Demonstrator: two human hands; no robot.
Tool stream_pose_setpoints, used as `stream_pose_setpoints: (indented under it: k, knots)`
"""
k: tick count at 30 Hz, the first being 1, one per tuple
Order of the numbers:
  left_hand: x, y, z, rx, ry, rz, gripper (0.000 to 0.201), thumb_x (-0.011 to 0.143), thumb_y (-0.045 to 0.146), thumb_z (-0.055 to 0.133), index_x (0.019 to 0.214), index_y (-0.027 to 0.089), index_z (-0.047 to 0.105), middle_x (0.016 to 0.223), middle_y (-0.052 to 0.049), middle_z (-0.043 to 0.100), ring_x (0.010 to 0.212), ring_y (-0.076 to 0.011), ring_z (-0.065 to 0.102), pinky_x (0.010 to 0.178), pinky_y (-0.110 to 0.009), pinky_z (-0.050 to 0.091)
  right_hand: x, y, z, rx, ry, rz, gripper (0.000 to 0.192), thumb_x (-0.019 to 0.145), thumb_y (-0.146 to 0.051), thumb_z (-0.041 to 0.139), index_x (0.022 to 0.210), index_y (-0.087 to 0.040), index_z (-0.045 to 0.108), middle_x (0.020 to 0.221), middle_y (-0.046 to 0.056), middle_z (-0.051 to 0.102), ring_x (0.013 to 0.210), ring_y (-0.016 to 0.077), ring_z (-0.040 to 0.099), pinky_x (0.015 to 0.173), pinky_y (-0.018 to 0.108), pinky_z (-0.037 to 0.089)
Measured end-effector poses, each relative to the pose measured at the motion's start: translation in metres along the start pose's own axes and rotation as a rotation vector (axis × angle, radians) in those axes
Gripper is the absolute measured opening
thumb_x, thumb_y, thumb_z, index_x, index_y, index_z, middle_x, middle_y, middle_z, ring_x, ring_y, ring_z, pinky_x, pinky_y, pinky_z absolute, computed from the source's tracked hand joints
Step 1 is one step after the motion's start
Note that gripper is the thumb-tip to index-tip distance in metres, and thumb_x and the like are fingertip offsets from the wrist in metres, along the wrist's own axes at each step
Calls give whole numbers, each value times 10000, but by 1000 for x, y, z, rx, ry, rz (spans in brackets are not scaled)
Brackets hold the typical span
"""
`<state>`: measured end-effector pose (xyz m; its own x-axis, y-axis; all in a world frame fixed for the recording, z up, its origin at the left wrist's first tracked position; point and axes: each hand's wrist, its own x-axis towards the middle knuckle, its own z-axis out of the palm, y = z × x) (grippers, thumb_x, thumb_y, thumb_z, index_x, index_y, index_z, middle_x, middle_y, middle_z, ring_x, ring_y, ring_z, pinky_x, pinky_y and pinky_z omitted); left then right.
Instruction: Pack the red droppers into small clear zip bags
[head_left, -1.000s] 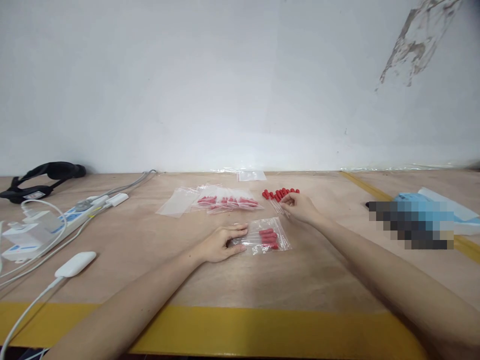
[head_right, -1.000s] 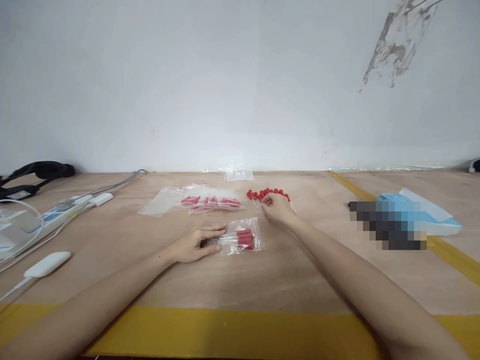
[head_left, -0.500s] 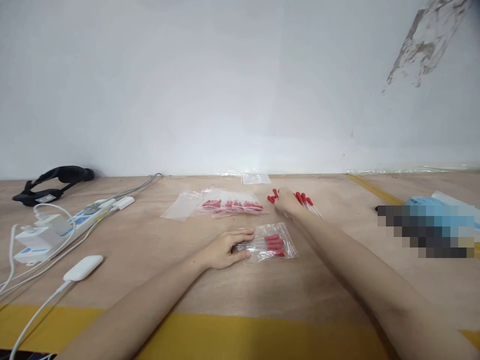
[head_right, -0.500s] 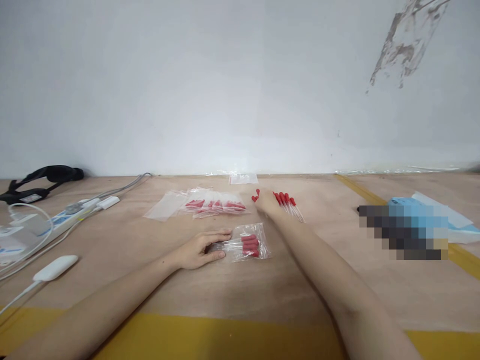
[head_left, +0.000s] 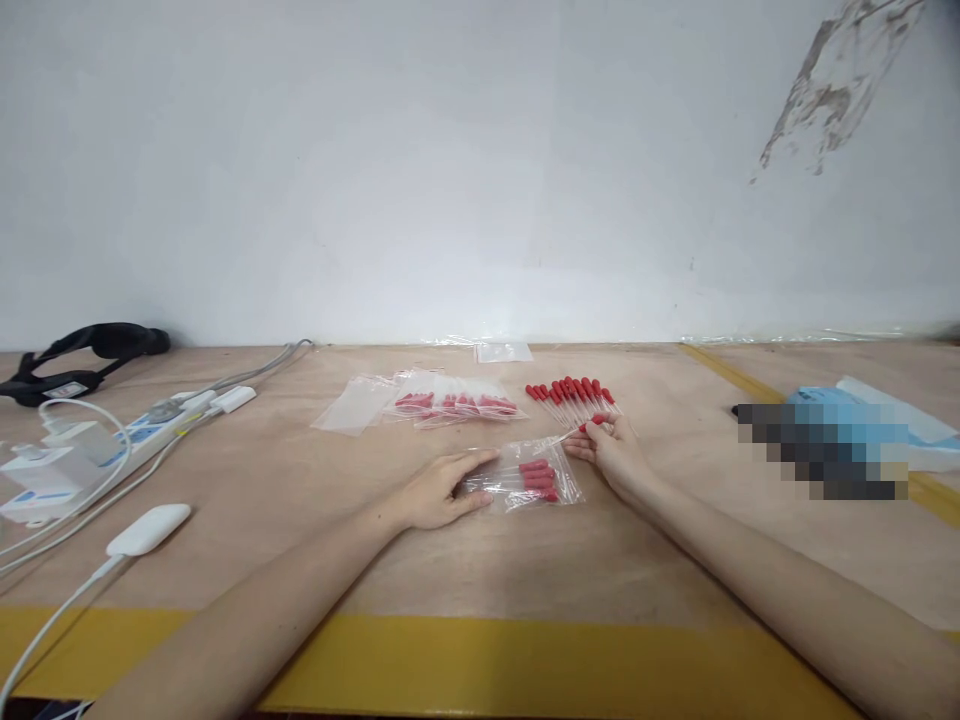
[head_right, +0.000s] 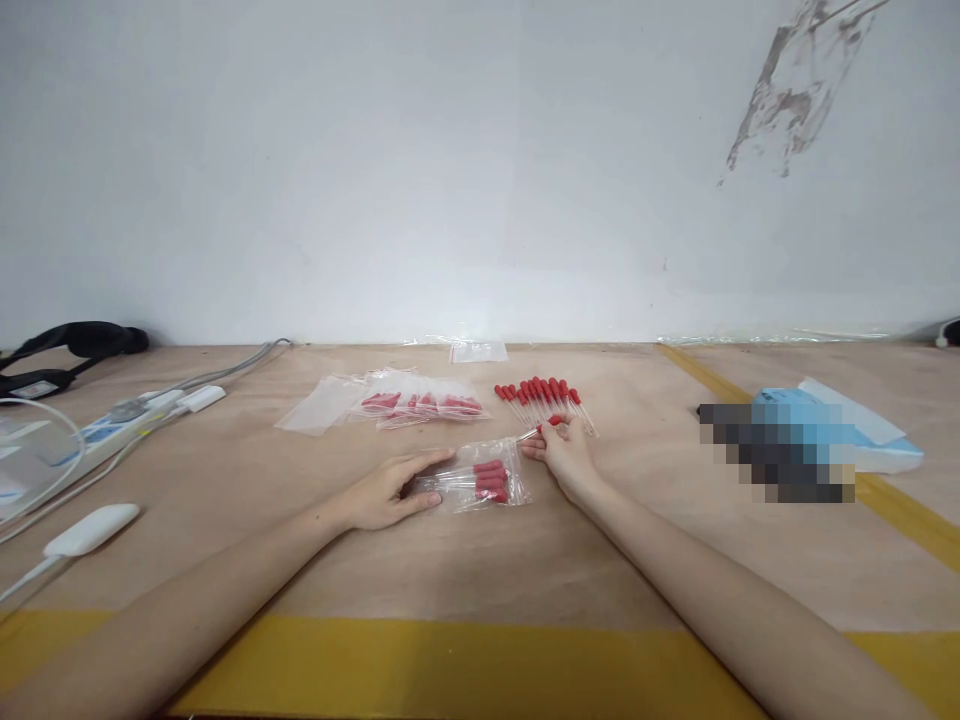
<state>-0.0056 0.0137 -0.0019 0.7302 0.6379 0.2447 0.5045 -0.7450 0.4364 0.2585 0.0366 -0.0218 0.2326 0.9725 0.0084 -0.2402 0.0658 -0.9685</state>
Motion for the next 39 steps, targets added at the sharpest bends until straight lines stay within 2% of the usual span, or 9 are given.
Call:
stream_pose_setpoints:
  k: [3, 11, 18, 23, 26, 29, 32, 34, 39]
  knots:
    - [0, 0, 0, -4, 1, -11, 550, 842, 389, 493, 1333, 233, 300, 1298, -75, 440, 1163, -225, 437, 971, -380, 356, -7, 0, 4, 3, -52, 58, 241, 695, -214, 568, 824, -222, 365, 654, -39, 557, 571, 103, 603, 589, 261, 530]
    - [1, 0, -1, -3, -6, -7, 562, 842, 391, 492, 1340, 238, 281, 1302, -72, 433, 1159, -228, 437, 964, -379, 358, -7, -9, -5, -402, -441, 88, 296, 576, -325, 708, 753, -155, 541, 485, -64, 519, 396, 40, 436, 350, 143, 286]
    - [2, 1, 1, 18, 2, -4, 551, 845, 388, 486, 1337, 242, 286, 1313, -66, 420, 1173, -221, 423, 980, -372, 345, -2, -1, 7, -432, -594, -35, 294, 650, -415, 621, 777, -153, 661, 671, 15, 657, 648, 136, 601, 619, 255, 472]
    - [2, 0, 1, 17, 3, 3, 558, 842, 388, 490, 1340, 244, 283, 1318, -65, 416, 1177, -221, 420, 981, -374, 346, -2, 3, 8, -532, -356, -77, 259, 586, -391, 668, 641, -143, 619, 631, 36, 650, 615, 170, 601, 561, 273, 466]
    - [2, 0, 1, 19, 3, 2, 557, 844, 385, 487, 1340, 238, 281, 1311, -69, 422, 1171, -217, 426, 977, -371, 352, -4, -1, 8, -533, -422, -97, 222, 630, -369, 635, 665, -151, 606, 637, 27, 643, 622, 155, 599, 554, 251, 462]
    - [2, 0, 1, 21, 4, 5, 554, 843, 381, 492, 1336, 230, 291, 1313, -69, 421, 1173, -207, 424, 981, -356, 351, -4, -7, 5, -490, -512, 41, 204, 699, -356, 568, 747, -159, 584, 499, -28, 568, 431, 83, 504, 423, 188, 389]
    - [2, -1, 1, 19, 4, 13, 546, 841, 383, 496, 1329, 229, 307, 1316, -67, 419, 1184, -208, 415, 993, -360, 341, -2, -11, -1, -472, -399, 121, 248, 748, -407, 510, 816, -168, 526, 407, -79, 469, 278, 42, 323, 295, 162, 218]
    - [2, -1, 1, 17, 6, 9, 540, 840, 386, 496, 1325, 233, 316, 1312, -71, 424, 1184, -217, 416, 991, -376, 343, -1, -11, -2, -467, -357, 133, 314, 738, -452, 526, 872, -168, 512, 446, -76, 496, 277, 38, 322, 279, 162, 187]
    - [2, 1, 0, -1, 33, 44, 546, 833, 373, 508, 1326, 229, 321, 1318, -75, 416, 1202, -225, 396, 998, -395, 336, -7, -11, 2, -426, -564, 163, 291, 629, -350, 682, 805, -129, 609, 649, 7, 636, 534, 80, 561, 476, 175, 429]
